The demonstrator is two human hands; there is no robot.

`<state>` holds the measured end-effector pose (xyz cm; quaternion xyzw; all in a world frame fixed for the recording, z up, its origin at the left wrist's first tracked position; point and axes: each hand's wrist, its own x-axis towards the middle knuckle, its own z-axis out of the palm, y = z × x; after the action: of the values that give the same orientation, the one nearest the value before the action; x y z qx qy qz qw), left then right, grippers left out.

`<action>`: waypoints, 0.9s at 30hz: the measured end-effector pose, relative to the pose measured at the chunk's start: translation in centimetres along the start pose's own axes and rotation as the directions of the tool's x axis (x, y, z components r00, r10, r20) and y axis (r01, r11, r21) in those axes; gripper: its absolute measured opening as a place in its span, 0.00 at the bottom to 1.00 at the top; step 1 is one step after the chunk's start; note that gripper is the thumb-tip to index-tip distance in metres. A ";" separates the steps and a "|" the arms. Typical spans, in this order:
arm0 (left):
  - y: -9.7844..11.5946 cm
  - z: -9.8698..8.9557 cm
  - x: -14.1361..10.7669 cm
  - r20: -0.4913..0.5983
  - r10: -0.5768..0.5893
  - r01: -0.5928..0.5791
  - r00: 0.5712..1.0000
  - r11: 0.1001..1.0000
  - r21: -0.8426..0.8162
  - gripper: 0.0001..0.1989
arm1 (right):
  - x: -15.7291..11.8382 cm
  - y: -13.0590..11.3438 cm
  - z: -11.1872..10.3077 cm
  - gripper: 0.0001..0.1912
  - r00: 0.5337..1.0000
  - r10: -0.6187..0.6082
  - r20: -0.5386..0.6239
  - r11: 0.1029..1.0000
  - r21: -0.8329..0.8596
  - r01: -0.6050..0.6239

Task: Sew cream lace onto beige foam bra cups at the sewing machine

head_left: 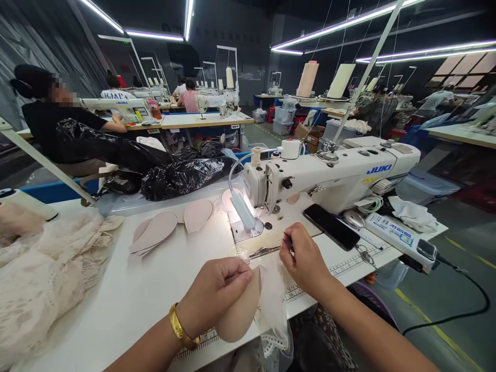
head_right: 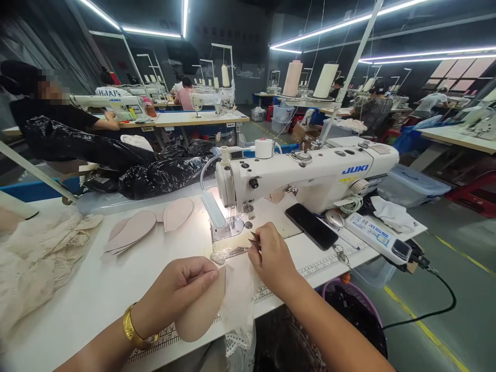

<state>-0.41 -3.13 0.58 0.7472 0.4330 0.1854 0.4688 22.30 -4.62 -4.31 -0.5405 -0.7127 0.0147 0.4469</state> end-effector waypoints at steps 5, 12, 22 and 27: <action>-0.1 0.0 0.1 -0.009 -0.018 0.018 1.000 1.000 -0.015 0.17 | -0.3 -2.1 -1.6 0.07 0.979 0.103 0.178 0.965 0.219 -0.141; -0.5 0.0 0.2 -0.021 0.009 -0.009 1.000 1.000 -0.013 0.17 | 0.0 0.6 -2.2 0.08 0.962 0.105 0.254 0.994 -0.017 -0.104; -1.2 0.0 -0.2 -0.300 0.582 -0.344 0.756 0.743 0.574 0.11 | 1.6 -3.6 -4.4 0.11 0.783 0.070 0.618 0.885 0.325 -0.335; -1.1 0.5 -0.7 -0.305 0.806 -0.401 0.508 0.535 0.744 0.03 | 2.4 -5.2 -5.1 0.22 0.618 -0.023 0.786 0.603 0.504 -0.618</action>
<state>-0.97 -3.81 -0.55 0.8509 0.2849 0.4372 -0.0604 21.66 -7.30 2.88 -0.3792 -0.6430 0.5973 0.2933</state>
